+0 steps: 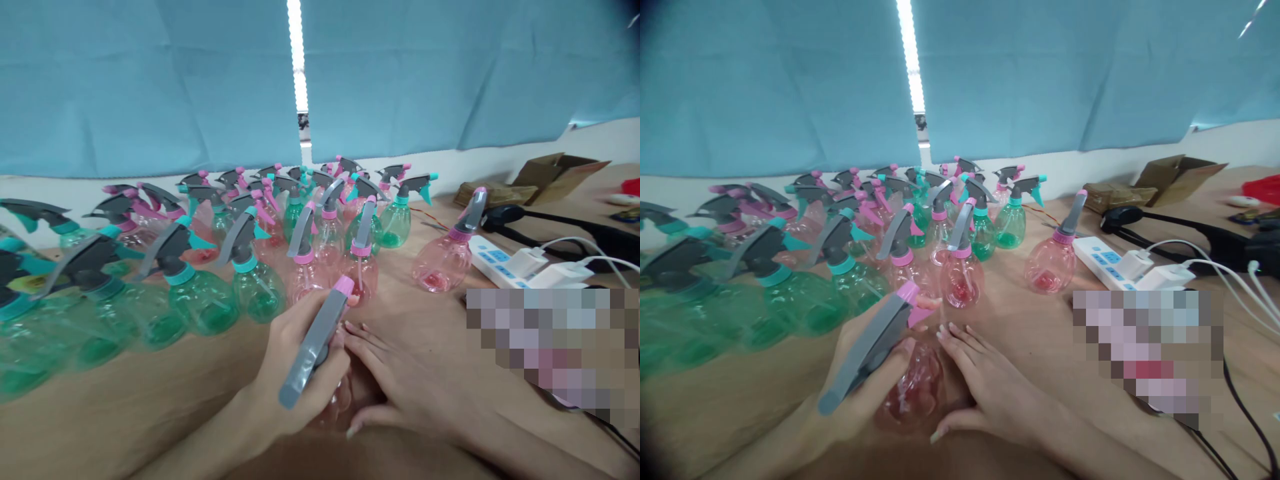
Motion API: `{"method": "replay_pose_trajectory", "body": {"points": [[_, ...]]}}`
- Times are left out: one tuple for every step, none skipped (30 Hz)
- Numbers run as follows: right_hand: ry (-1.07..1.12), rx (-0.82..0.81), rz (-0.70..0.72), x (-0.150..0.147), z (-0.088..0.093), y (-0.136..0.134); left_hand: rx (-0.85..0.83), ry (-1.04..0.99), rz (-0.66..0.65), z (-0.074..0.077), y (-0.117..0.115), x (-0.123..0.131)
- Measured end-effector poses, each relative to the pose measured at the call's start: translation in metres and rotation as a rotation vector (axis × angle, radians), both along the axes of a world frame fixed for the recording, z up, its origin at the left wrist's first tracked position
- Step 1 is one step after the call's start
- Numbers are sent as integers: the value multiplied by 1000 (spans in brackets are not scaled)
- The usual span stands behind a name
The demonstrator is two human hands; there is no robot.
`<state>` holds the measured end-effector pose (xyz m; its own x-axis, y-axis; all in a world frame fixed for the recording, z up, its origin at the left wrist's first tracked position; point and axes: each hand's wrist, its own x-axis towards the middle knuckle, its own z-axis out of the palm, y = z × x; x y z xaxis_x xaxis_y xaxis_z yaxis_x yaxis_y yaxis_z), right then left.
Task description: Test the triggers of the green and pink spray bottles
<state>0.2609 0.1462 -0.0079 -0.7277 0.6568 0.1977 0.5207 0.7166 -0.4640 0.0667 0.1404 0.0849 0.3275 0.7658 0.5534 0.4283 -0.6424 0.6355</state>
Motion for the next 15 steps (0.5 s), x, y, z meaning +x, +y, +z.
{"method": "replay_pose_trajectory", "body": {"points": [[-7,-7,-5,0,0,0,9,-4,-8,0,0,0],[-15,-16,-12,0,1,-1,11,-8,-15,-1,0,0],[-21,-23,-18,-1,1,-1,8,-11,-23,-2,1,-1],[-22,-26,-21,0,0,-1,5,-15,-31,-2,1,-1],[-18,-24,-22,0,0,-1,-3,-12,-35,-3,1,-1],[-11,-21,-23,0,-1,-1,-8,-9,-37,-3,1,-2],[-3,-17,-24,1,-3,-1,-6,-9,-38,-3,1,-2],[4,-14,-24,1,-4,-1,1,-12,-38,-3,1,-2],[9,-13,-28,2,-5,-1,9,-17,-38,-3,1,-3],[12,-13,-32,2,-6,-1,13,-19,-40,-2,1,-3],[11,-17,-36,3,-7,-1,15,-20,-44,-2,1,-3],[10,-22,-38,3,-8,-1,19,-23,-51,-1,1,-3],[11,-26,-35,4,-8,0,20,-25,-60,-1,1,-2],[13,-31,-33,4,-9,0,22,-28,-65,0,1,-2],[15,-37,-31,4,-10,0,22,-29,-69,0,1,-2]]}}
